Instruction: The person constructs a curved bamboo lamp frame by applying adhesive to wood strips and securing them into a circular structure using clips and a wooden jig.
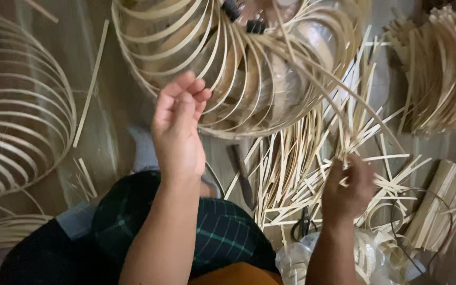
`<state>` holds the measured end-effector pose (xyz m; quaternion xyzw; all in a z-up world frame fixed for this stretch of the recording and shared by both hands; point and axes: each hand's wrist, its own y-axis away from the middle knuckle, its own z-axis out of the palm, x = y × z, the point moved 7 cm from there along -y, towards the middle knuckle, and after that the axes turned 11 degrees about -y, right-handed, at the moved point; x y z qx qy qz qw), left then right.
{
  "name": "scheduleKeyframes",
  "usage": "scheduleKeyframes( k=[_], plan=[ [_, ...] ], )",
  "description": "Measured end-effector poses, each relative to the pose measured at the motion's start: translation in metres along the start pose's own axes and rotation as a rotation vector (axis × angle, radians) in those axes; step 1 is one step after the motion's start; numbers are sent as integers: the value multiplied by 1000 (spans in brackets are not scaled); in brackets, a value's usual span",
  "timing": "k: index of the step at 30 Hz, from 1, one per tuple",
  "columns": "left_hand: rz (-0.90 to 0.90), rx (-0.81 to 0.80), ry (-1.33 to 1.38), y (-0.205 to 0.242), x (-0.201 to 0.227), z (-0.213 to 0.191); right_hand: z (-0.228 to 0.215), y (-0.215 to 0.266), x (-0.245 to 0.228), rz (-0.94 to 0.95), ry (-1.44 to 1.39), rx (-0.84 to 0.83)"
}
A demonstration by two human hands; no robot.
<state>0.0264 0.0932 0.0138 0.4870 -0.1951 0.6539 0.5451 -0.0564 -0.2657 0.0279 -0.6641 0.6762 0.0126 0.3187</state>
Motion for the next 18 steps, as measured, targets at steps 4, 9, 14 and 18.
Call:
scheduleKeyframes(
  k=[4, 9, 14, 18],
  plan=[
    [-7, -27, 19, 0, 4, 7, -10, -8, 3, 75, 253, -111],
    [-4, -38, 46, 2, 6, 7, 65, 42, 9, 925, -376, -630],
    [1, -31, 44, 3, 5, 7, 148, 55, -50, 979, -958, -658],
    [16, -12, 28, 4, 11, -7, 173, 56, -67, 856, -1061, -420]
  ],
)
